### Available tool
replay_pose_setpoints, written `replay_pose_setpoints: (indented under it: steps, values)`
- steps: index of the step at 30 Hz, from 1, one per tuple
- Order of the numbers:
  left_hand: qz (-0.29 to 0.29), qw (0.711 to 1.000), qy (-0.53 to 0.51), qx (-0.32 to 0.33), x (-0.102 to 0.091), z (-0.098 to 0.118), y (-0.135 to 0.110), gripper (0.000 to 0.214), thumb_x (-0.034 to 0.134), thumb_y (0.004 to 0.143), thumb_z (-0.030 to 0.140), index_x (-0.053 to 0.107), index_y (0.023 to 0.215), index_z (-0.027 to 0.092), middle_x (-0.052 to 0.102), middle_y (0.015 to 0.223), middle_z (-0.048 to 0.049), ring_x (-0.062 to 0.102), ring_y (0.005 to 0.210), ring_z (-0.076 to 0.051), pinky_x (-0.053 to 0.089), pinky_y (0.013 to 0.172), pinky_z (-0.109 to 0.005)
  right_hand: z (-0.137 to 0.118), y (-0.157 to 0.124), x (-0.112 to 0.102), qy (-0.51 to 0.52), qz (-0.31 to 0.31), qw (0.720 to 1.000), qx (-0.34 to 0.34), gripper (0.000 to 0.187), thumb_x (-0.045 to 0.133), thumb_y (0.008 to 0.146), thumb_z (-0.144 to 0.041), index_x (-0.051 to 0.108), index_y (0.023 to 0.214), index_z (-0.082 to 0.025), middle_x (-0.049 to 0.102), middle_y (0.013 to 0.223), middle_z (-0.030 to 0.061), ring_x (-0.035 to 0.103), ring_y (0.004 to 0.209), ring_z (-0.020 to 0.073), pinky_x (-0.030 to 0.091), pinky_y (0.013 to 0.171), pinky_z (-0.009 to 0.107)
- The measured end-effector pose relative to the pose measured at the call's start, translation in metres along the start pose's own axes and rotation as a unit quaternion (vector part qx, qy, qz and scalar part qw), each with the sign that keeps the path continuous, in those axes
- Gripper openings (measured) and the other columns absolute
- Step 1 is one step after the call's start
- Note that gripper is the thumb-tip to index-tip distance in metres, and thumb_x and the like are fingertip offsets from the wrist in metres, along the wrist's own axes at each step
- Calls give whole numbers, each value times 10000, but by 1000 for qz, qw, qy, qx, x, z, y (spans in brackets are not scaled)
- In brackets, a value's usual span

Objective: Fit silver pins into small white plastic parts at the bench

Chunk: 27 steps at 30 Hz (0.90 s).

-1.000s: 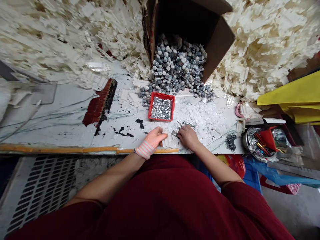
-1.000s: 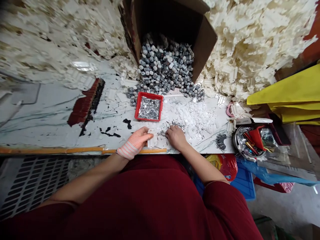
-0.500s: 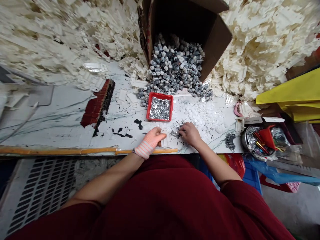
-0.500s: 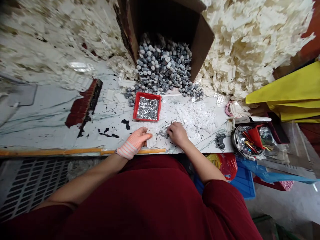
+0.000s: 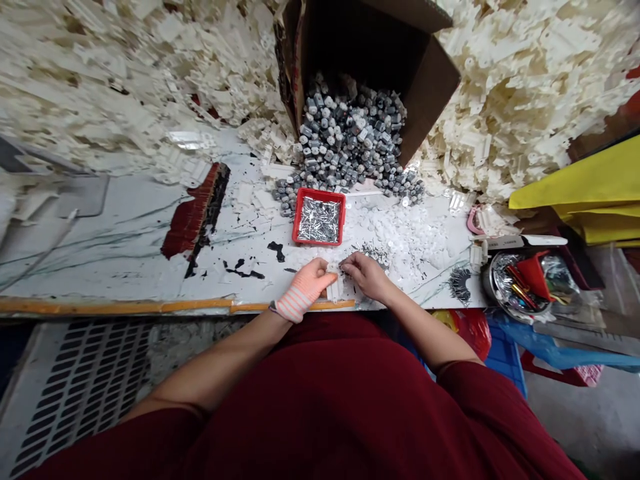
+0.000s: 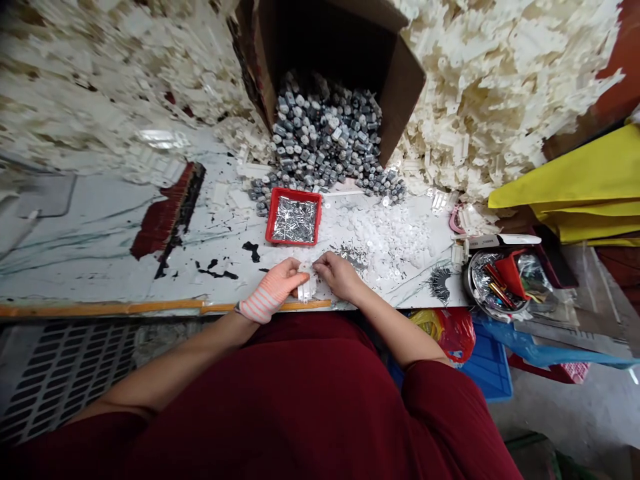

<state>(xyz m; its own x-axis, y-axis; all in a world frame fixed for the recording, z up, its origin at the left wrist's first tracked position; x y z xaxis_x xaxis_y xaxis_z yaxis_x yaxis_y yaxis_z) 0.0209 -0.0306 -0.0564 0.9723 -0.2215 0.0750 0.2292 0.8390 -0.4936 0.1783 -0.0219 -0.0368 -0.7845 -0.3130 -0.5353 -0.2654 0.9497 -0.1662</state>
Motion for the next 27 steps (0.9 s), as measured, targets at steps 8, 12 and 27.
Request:
replay_pose_setpoints:
  steps: [8,12,27]
  values:
    - [-18,994,-106,-37,4,7,-3,286,681,633,293,469,796,192,499,570,73,537,494,-120,455,455,-228,-7,0,2,-34,18,999,6,142,488,902,-318,549,858,-198,620,769,3,552,700,138,390,647,245]
    - [-17,995,-90,-37,3,10,-3,267,679,635,261,467,781,191,465,542,84,512,466,-105,423,438,-205,-6,3,-1,-49,25,998,3,136,501,893,-316,548,848,-197,622,782,8,555,722,142,395,676,253]
    - [-4,993,-112,-26,1,11,7,310,708,600,296,470,763,183,468,562,71,488,457,-90,408,414,-192,-2,20,-5,-64,-41,997,-23,190,459,925,-329,590,883,-198,637,789,8,556,711,140,402,665,247]
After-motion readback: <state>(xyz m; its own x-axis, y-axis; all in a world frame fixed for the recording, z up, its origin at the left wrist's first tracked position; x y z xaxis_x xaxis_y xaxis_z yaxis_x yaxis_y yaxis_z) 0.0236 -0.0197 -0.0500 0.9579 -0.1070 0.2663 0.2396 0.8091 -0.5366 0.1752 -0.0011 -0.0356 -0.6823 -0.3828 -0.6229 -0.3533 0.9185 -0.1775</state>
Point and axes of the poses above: each hand's wrist, its own y-axis towards the middle knuckle, its own x-axis out of the palm, z = x × y, the point moved 3 cm from there along y, towards the middle knuckle
